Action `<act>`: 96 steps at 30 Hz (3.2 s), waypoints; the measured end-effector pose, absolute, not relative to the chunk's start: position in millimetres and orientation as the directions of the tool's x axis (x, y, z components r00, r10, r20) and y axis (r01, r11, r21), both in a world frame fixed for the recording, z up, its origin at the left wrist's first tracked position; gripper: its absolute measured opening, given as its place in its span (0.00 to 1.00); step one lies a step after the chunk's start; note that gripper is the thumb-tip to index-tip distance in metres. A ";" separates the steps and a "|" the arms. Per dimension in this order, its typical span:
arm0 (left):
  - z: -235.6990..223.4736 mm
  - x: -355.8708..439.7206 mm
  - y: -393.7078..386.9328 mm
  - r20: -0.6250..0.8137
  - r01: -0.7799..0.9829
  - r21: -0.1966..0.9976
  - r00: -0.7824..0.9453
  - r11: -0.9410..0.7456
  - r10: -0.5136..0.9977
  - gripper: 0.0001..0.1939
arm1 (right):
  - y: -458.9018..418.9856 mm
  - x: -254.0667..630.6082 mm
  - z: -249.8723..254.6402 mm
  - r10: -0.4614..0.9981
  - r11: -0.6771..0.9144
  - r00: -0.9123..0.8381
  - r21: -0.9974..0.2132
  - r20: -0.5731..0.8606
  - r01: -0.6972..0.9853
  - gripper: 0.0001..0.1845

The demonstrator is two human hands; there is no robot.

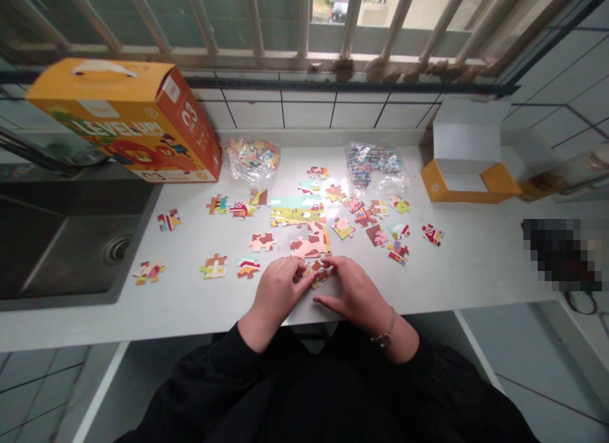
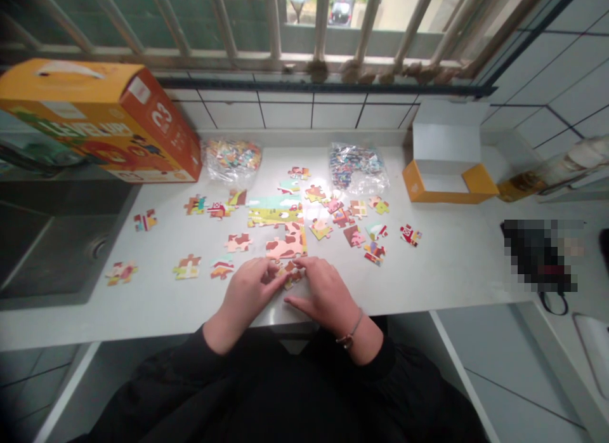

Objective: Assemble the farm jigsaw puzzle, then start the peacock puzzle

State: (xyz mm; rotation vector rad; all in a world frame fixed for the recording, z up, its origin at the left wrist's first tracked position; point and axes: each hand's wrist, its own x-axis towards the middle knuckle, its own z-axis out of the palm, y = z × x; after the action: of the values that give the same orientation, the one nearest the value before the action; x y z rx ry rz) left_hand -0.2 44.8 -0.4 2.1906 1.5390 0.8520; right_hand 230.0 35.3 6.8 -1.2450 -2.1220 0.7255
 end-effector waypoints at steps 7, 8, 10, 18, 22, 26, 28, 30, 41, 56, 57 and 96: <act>2.8 0.4 44.3 0.272 0.742 0.579 0.215 -0.338 0.938 0.14 | 31.7 216.4 0.8 0.895 0.445 -0.342 -0.624 0.286 0.643 0.26; 2.9 0.6 44.3 0.270 0.740 0.580 0.219 -0.340 0.938 0.14 | 32.7 217.2 0.8 0.890 0.456 -0.342 -0.623 0.302 0.636 0.25; 2.8 0.9 44.6 0.263 0.738 0.575 0.242 -0.353 0.934 0.14 | 35.6 221.1 0.7 0.876 0.482 -0.348 -0.618 0.334 0.620 0.26; 3.7 -1.0 44.8 0.224 0.734 0.543 0.342 -0.408 0.913 0.16 | 47.7 245.0 0.1 0.850 0.514 -0.429 -0.662 0.306 0.545 0.33; 0.0 -6.3 42.4 0.248 0.725 0.531 0.362 -0.439 0.898 0.18 | 48.9 248.9 -0.7 0.851 0.499 -0.451 -0.683 0.270 0.533 0.32; -5.6 -9.2 41.7 0.268 0.720 0.482 0.421 -0.499 0.867 0.24 | 48.8 251.0 -0.6 0.847 0.504 -0.456 -0.682 0.272 0.530 0.32; -6.5 -10.3 42.0 0.256 0.725 0.470 0.435 -0.504 0.863 0.24 | 48.3 253.2 -0.2 0.848 0.513 -0.444 -0.663 0.291 0.545 0.32; -5.6 -12.4 42.4 0.249 0.729 0.461 0.440 -0.505 0.863 0.23 | 47.4 256.2 0.2 0.856 0.507 -0.426 -0.641 0.294 0.576 0.31; 0.9 -20.5 44.5 0.216 0.745 0.436 0.458 -0.505 0.862 0.19 | 44.7 259.1 -3.1 0.874 0.477 -0.410 -0.623 0.262 0.620 0.29; 1.9 -31.2 40.3 0.211 0.728 0.463 0.463 -0.506 0.861 0.13 | 41.1 238.2 -4.7 0.852 0.512 -0.439 -0.626 0.285 0.588 0.17; 2.6 -30.3 41.0 0.209 0.730 0.465 0.459 -0.501 0.863 0.13 | 40.9 239.0 -4.2 0.851 0.514 -0.437 -0.625 0.290 0.588 0.17; 5.3 -54.3 43.3 0.262 0.766 0.409 0.423 -0.497 0.868 0.12 | 43.3 207.2 1.4 0.816 0.573 -0.472 -0.572 0.334 0.587 0.10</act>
State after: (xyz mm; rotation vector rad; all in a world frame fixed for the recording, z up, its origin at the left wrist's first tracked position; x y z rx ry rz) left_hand -54.3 43.3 5.3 2.4502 1.4325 0.6555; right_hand 207.2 43.3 1.4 -1.1156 -2.2223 0.5131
